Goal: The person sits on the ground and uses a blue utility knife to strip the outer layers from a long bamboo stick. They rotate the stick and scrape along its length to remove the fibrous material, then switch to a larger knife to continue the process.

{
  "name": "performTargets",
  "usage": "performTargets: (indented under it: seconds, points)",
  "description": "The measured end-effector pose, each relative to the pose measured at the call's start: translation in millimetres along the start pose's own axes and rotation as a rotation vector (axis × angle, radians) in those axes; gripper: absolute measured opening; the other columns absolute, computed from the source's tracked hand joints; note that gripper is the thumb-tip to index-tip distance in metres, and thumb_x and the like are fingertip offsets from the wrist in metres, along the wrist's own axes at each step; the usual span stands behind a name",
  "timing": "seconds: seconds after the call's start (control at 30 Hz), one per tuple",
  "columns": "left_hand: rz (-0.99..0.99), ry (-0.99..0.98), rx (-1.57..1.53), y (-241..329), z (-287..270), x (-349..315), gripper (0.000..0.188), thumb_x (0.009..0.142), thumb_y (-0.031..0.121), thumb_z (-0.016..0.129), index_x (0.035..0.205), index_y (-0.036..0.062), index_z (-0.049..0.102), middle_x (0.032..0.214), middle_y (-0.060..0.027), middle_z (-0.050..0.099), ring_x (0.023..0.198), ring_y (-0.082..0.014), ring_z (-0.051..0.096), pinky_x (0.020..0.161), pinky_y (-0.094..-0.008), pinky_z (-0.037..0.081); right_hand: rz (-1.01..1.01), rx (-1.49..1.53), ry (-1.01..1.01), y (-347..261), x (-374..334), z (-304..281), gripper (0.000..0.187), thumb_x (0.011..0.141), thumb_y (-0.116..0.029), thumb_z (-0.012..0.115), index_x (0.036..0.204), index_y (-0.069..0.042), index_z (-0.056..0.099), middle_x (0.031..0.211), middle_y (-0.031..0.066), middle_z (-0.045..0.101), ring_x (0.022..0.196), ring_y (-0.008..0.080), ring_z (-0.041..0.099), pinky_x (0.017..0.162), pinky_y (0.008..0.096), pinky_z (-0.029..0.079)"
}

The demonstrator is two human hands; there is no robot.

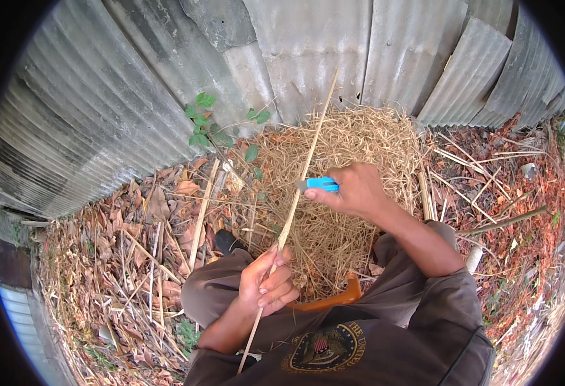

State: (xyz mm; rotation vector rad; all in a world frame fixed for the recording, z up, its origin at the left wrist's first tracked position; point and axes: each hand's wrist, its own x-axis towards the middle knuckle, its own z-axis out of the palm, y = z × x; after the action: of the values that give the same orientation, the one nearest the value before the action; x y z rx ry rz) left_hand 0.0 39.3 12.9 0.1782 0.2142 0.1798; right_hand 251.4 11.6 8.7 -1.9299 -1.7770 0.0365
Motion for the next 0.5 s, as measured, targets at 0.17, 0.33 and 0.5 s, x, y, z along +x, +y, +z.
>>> performTargets:
  seconds: [0.17,0.33,0.5]
  points:
    - [-0.014,-0.005,0.011,-1,-4,-2,0.026,0.104,0.032,0.028,0.089,0.0143,0.038,0.046,0.0072,0.036,0.028,-0.0072,0.030,0.041,-0.0239,0.025,-0.060,0.008,0.013,-2,-4,3,0.072,0.076,-0.076,0.051,0.052,-0.008,0.060,0.042,0.0094,0.051,0.039,0.0268,0.056,0.040,0.0384,0.042]
    - [0.016,0.134,0.158,-1,3,1,0.030,0.104,0.035,0.024,0.088,0.0139,0.038,0.044,0.0076,0.033,0.028,-0.0067,0.031,0.040,-0.0232,0.026,0.094,0.004,0.026,13,6,10,0.072,0.076,-0.077,0.050,0.053,-0.010,0.061,0.041,0.0090,0.051,0.039,0.0261,0.056,0.040,0.0370,0.043]
    - [0.096,0.201,0.352,-5,5,-3,0.030,0.104,0.036,0.030,0.089,0.0120,0.040,0.046,0.0045,0.031,0.030,-0.0076,0.026,0.040,-0.0235,0.023,-0.052,0.023,-0.008,0,2,4,0.076,0.080,-0.076,0.046,0.055,-0.007,0.063,0.042,0.0097,0.052,0.041,0.0257,0.058,0.040,0.0385,0.044]
